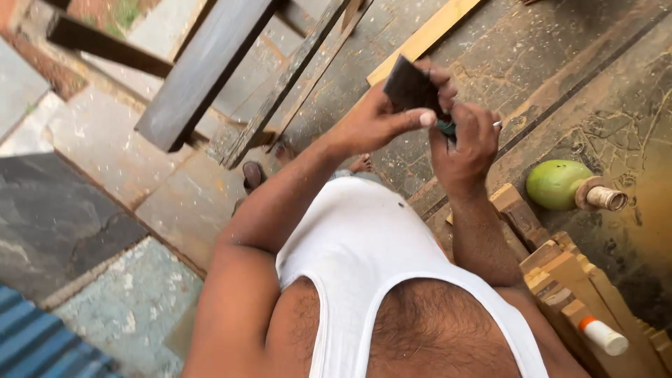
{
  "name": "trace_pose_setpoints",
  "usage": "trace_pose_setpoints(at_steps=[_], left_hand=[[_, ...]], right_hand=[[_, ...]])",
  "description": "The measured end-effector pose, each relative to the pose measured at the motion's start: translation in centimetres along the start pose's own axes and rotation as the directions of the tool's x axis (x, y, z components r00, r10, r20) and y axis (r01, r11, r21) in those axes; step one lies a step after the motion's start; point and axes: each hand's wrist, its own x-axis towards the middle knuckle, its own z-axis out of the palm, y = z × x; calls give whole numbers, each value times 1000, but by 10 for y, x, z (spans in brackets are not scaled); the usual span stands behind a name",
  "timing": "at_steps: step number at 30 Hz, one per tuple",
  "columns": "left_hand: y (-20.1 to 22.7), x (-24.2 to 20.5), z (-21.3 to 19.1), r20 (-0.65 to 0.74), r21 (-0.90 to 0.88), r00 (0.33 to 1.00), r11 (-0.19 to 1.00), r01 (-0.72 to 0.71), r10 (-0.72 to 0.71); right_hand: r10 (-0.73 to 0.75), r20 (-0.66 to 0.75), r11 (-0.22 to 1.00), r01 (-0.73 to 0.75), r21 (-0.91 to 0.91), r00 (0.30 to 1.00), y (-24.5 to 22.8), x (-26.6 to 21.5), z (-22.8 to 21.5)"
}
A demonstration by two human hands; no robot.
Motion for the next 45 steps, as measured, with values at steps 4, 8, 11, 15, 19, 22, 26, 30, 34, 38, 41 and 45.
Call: trace_pose_setpoints(at_steps=[4, 8, 11, 15, 19, 22, 26, 30, 34, 38, 41, 45], left_hand=[[12, -14, -29, -5, 8, 993, 993, -116, 116], [14, -33, -62, -54, 19, 989, 991, -133, 134], [19, -47, -95, -91, -99, 986, 984, -146, 137], [33, -60, -132, -249, -139, 964, 988, 64, -97], [11, -80, -157, -266, 44, 930, 961, 274, -254], [-13, -117, -165, -185, 306, 918, 867, 393, -351], [-7, -103, -162, -155, 419, 896, 794, 441, -416], [-19, -75, -170, -80, 360, 917, 847, 392, -390], [22, -51, -170, -128, 419, 937, 839, 348, -325], [46, -45, -168, -160, 431, 944, 840, 331, -289], [38, -48, -170, -226, 418, 936, 841, 344, -270], [29, -46, -167, -271, 472, 928, 804, 361, -257]], right_hand=[[-27, 5, 998, 26, 59, 1000, -35, 22, 10], [-9, 73, 1000, 8, 18, 997, -61, 27, 33], [95, 144, 995, -98, 14, 985, -87, 32, 55], [188, 167, 982, -190, -6, 968, -108, 25, 91], [353, 348, 865, -445, 232, 869, -124, 15, 114], [586, 429, 409, -708, 576, 687, -124, 14, 122], [799, 438, -88, -639, 764, 413, -99, 61, 97], [779, 456, -111, -622, 775, 431, -81, 60, 97], [566, 593, 106, -764, 637, 573, -86, 65, 119], [410, 757, 371, -851, 372, 509, -100, 72, 138], [289, 731, 483, -753, 447, 619, -101, 75, 145], [263, 750, 592, -715, 371, 607, -102, 93, 140]])
